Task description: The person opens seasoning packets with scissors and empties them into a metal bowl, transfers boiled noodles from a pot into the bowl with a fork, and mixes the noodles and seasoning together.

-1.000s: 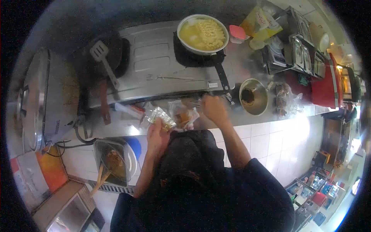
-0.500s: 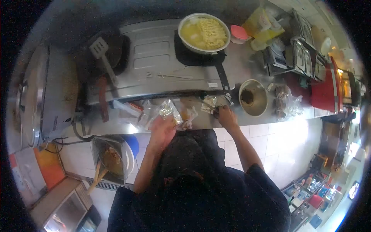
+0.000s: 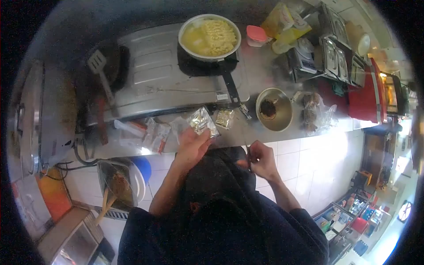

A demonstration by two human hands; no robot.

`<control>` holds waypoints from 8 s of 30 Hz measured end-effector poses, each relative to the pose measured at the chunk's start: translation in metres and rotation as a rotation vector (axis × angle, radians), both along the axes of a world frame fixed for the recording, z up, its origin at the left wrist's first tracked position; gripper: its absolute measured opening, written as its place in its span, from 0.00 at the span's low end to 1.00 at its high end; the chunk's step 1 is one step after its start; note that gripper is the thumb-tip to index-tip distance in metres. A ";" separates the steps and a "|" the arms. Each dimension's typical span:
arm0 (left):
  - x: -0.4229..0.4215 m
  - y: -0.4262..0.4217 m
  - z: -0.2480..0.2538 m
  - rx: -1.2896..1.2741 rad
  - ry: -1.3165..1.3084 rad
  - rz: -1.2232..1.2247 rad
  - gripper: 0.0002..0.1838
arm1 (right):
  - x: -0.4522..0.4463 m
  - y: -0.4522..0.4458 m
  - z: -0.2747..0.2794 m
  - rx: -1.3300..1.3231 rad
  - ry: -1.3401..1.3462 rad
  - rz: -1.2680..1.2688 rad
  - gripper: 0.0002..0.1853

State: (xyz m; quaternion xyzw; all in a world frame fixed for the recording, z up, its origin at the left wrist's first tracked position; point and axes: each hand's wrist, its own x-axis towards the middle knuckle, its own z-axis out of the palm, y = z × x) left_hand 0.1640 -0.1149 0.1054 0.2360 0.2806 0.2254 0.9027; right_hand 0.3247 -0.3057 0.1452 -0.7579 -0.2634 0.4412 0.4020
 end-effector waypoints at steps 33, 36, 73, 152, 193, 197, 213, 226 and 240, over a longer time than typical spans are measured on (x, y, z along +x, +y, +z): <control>-0.015 0.009 -0.031 0.428 0.176 -0.338 0.19 | -0.056 0.062 0.028 -0.281 -0.470 0.071 0.35; -0.029 0.019 -0.026 0.521 0.288 -0.472 0.18 | -0.064 0.072 0.021 -0.287 -0.470 0.084 0.35; -0.109 0.029 -0.050 -0.048 -0.423 -0.157 0.23 | -0.025 0.099 -0.117 -0.337 -0.937 0.334 0.21; 0.289 -0.094 -0.059 1.527 0.760 -0.547 0.12 | 0.274 -0.028 -0.088 0.127 -0.734 0.287 0.07; 0.288 -0.104 -0.052 1.625 1.003 -0.655 0.12 | 0.253 -0.027 -0.087 0.015 -0.709 0.280 0.09; 0.283 -0.102 -0.059 1.676 0.916 -0.550 0.11 | 0.260 -0.031 -0.091 -0.115 -0.806 0.319 0.08; 0.081 -0.103 -0.007 0.340 0.626 0.258 0.16 | 0.147 0.030 -0.058 0.231 -0.265 0.557 0.13; -0.040 -0.016 -0.049 1.212 1.603 0.078 0.21 | 0.066 0.100 -0.147 -0.386 -0.683 0.222 0.24; -0.063 -0.003 -0.004 1.086 0.990 -0.007 0.15 | 0.028 0.105 -0.161 -0.482 -0.610 -0.274 0.27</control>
